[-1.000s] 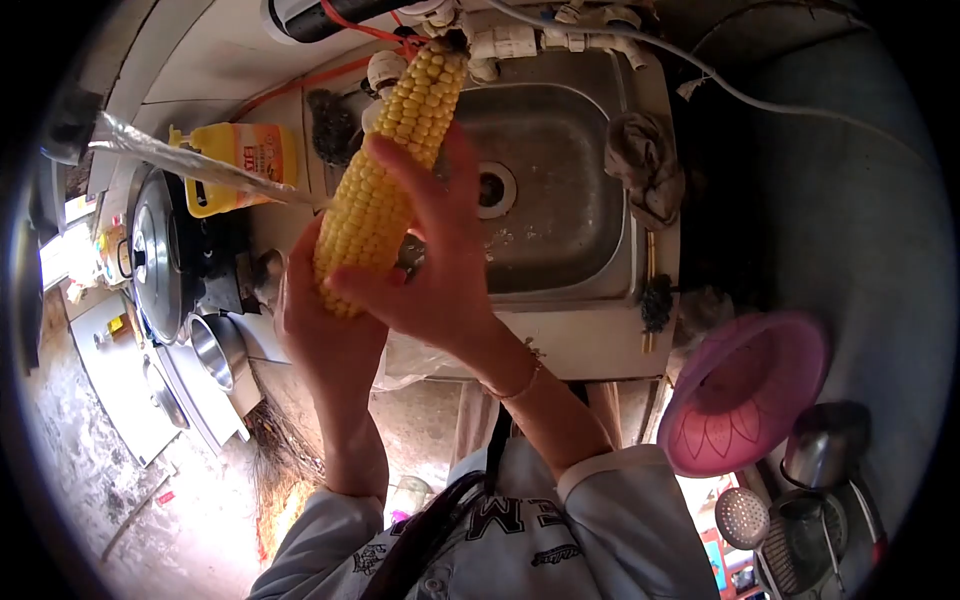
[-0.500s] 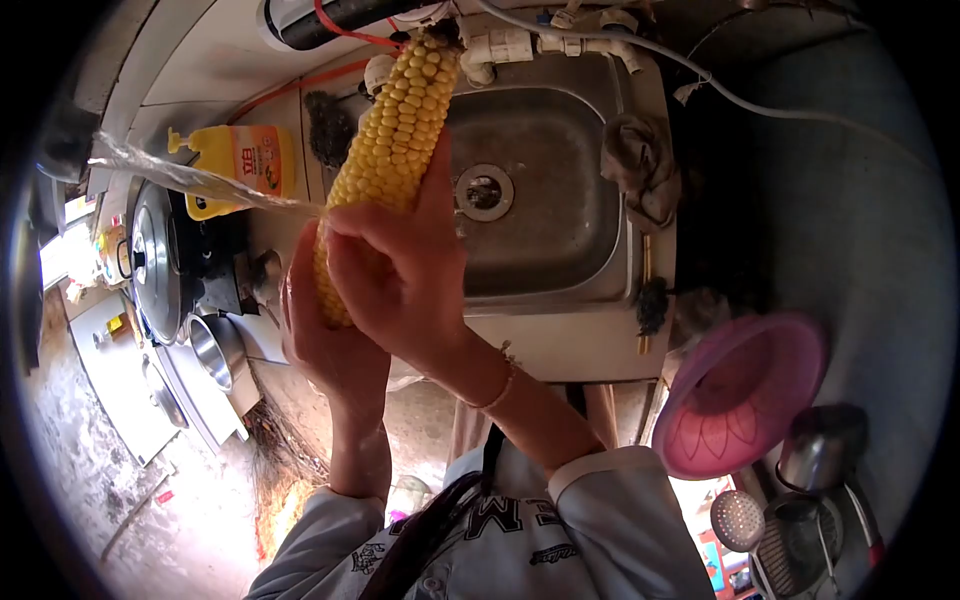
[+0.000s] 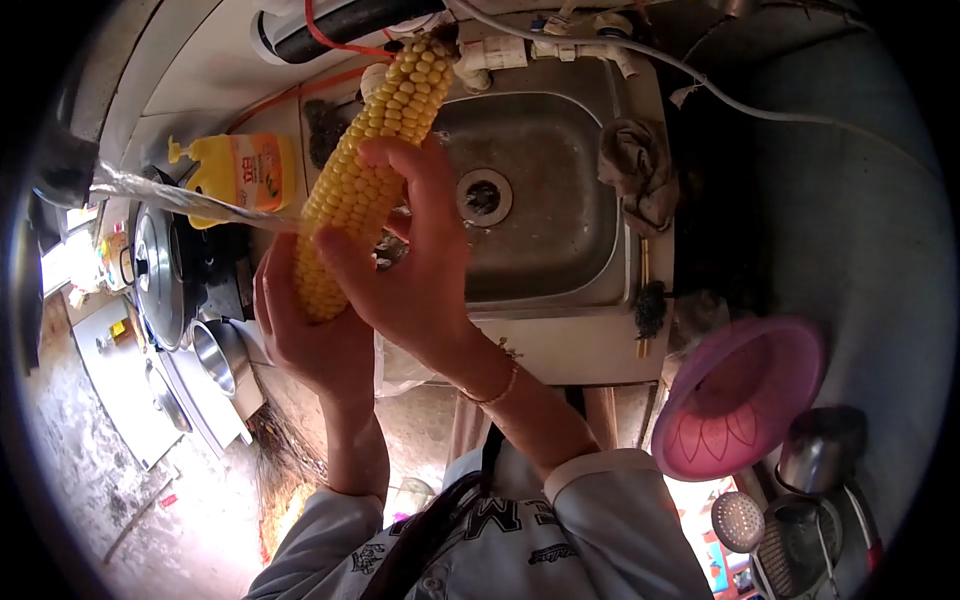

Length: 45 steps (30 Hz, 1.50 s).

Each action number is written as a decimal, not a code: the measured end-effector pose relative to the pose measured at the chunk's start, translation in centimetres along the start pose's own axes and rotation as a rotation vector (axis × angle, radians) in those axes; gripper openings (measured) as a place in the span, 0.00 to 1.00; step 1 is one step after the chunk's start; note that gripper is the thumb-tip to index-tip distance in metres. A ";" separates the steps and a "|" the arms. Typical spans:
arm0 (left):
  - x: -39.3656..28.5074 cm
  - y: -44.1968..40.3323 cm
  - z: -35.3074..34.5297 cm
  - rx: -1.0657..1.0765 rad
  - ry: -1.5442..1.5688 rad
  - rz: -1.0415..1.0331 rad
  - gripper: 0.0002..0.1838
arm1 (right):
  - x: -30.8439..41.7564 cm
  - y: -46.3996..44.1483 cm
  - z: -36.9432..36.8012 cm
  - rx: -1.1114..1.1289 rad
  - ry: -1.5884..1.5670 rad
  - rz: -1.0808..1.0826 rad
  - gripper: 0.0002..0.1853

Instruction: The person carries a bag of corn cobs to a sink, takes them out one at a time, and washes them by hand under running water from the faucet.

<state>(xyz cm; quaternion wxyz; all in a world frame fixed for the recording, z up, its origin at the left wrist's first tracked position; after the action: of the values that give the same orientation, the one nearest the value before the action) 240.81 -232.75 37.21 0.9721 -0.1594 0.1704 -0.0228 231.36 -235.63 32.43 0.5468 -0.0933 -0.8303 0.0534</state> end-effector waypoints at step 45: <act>2.8 1.1 0.1 0.502 0.610 0.230 0.35 | -0.6 -0.2 -0.6 0.051 -0.248 -0.080 0.24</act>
<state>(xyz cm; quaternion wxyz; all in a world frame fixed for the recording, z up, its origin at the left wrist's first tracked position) 243.49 -231.96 36.09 0.8820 0.1170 0.4566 -0.0008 232.17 -235.93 32.19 0.4440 -0.0387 -0.8929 0.0638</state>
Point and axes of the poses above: each hand's wrist, its own y-axis away from the middle knuckle, its own z-axis out of the back of the hand, x = y × z, the point moved 4 cm from there along -y, towards the middle knuckle, and after that the axes turned 12 degrees about x, right-handed, at the moved point
